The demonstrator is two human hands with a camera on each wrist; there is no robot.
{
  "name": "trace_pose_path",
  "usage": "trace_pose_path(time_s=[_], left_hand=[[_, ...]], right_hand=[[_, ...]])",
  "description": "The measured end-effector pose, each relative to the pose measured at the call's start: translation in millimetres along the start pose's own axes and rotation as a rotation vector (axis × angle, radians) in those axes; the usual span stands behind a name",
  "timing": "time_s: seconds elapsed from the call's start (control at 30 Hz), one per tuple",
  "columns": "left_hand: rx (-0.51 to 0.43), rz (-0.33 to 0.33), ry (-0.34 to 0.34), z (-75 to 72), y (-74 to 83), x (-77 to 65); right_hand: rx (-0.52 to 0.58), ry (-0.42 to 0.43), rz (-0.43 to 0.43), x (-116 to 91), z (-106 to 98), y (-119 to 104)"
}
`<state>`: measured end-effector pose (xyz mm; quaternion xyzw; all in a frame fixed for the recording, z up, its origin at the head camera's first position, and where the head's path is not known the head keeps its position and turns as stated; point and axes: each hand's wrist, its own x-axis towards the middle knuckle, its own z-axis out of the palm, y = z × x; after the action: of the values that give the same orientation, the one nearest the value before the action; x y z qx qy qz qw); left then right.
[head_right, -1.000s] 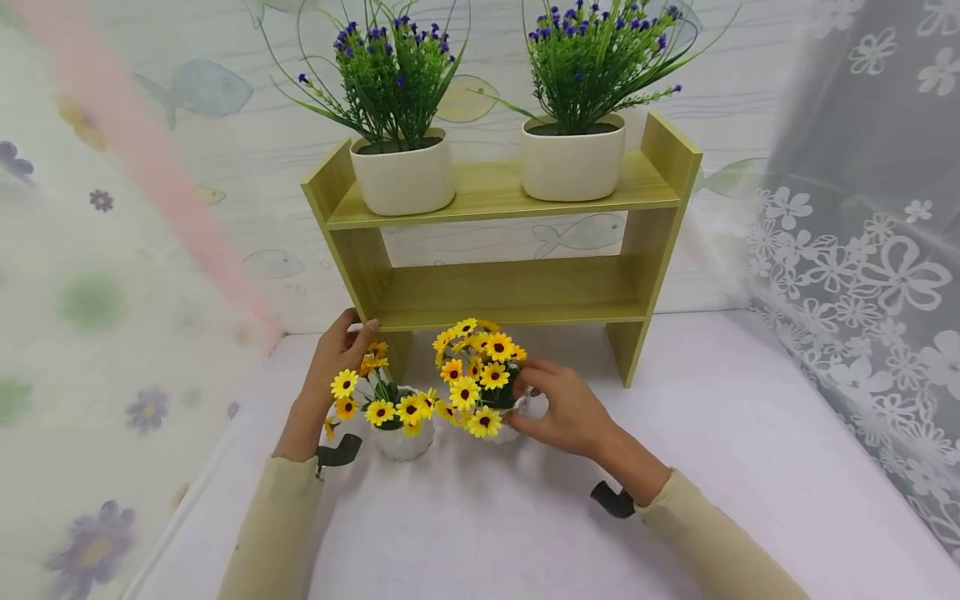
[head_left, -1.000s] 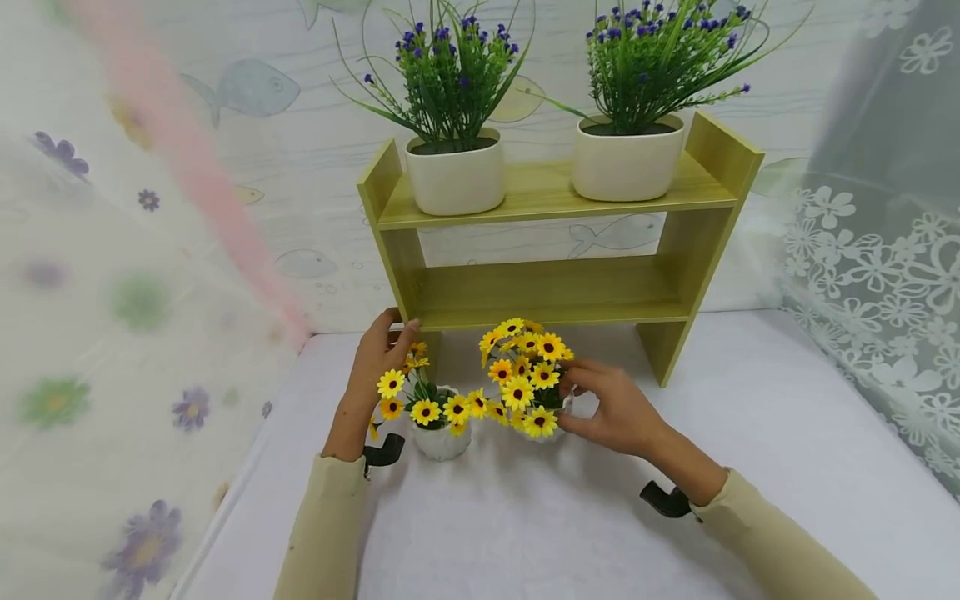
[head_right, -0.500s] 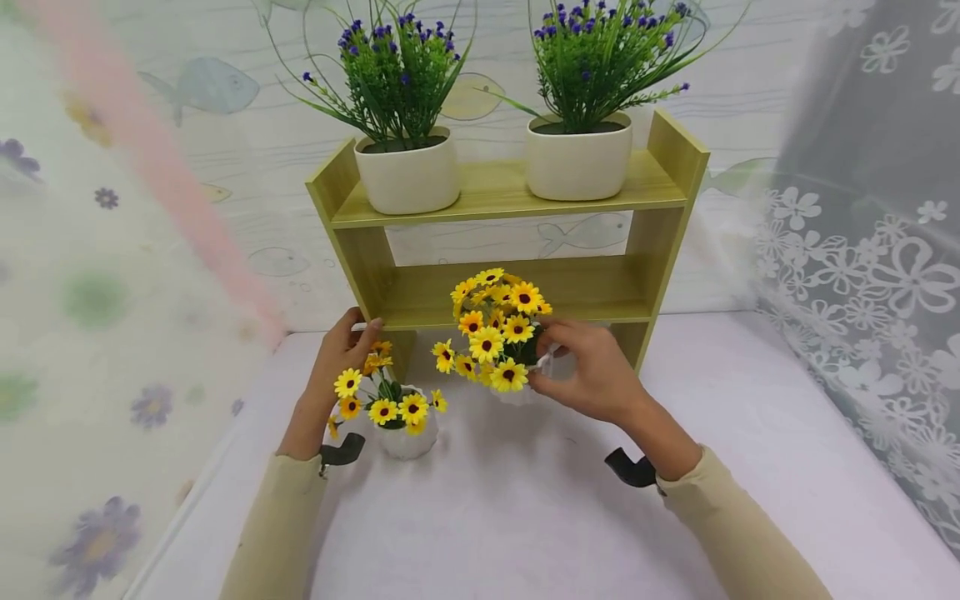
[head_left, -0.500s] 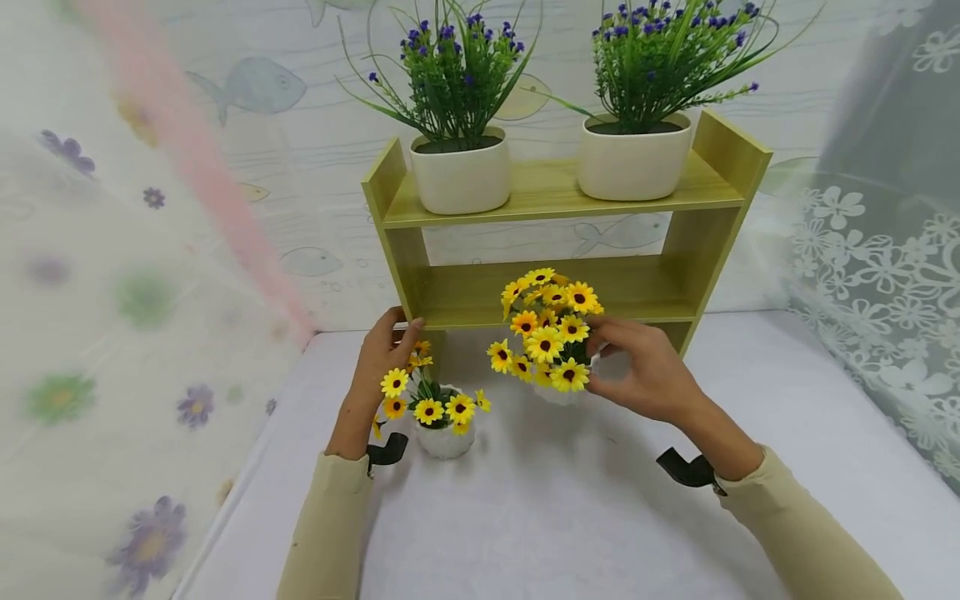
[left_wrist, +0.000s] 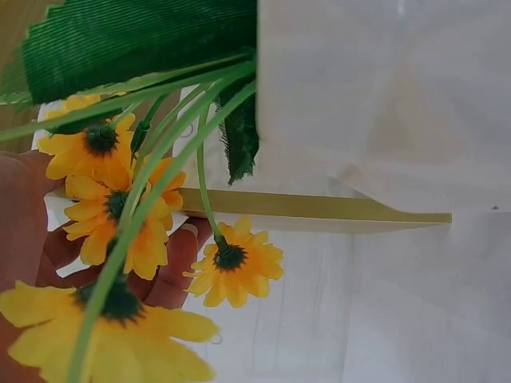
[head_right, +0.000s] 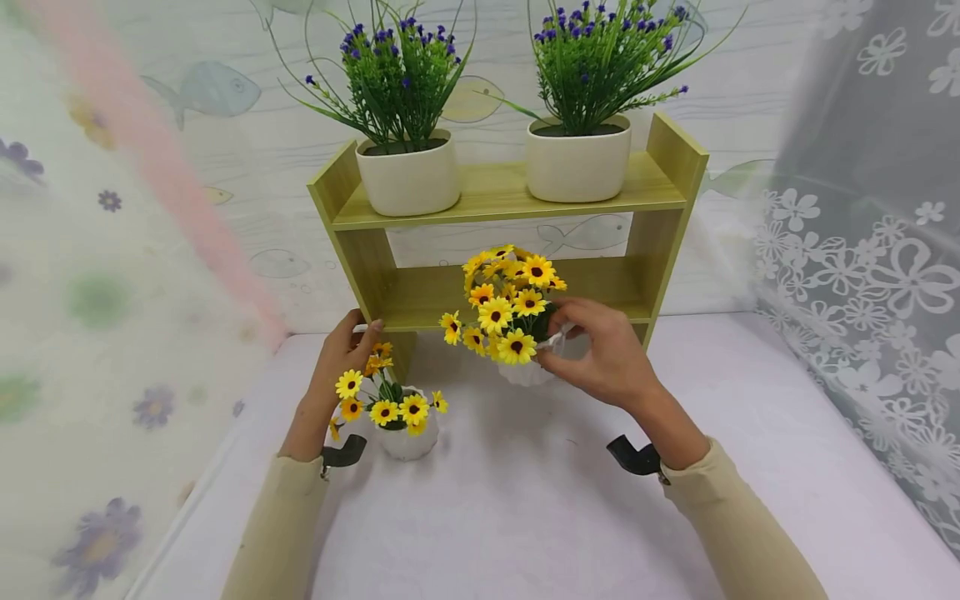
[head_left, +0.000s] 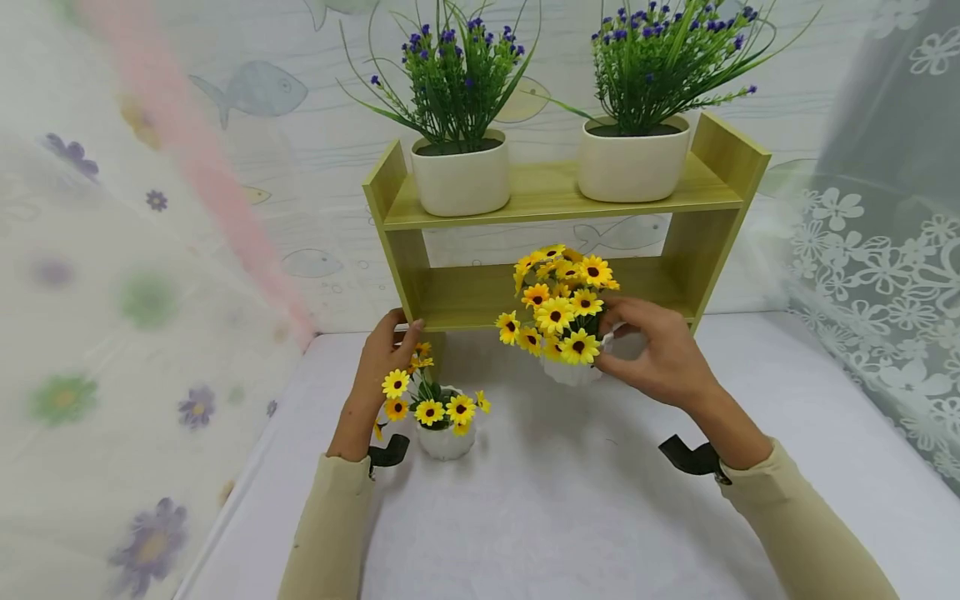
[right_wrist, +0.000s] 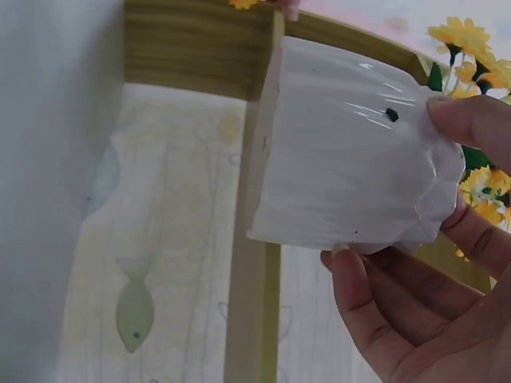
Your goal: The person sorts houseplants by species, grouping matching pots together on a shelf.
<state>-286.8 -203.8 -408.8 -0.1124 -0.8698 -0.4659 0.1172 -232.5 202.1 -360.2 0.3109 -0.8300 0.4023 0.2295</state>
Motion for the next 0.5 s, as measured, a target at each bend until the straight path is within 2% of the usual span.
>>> trace_pose_path(time_s=[0.5], left_hand=[[-0.008, -0.001, 0.004, -0.5, -0.2, -1.2]], right_hand=[[0.098, 0.073, -0.027, 11.6, -12.0, -5.5]])
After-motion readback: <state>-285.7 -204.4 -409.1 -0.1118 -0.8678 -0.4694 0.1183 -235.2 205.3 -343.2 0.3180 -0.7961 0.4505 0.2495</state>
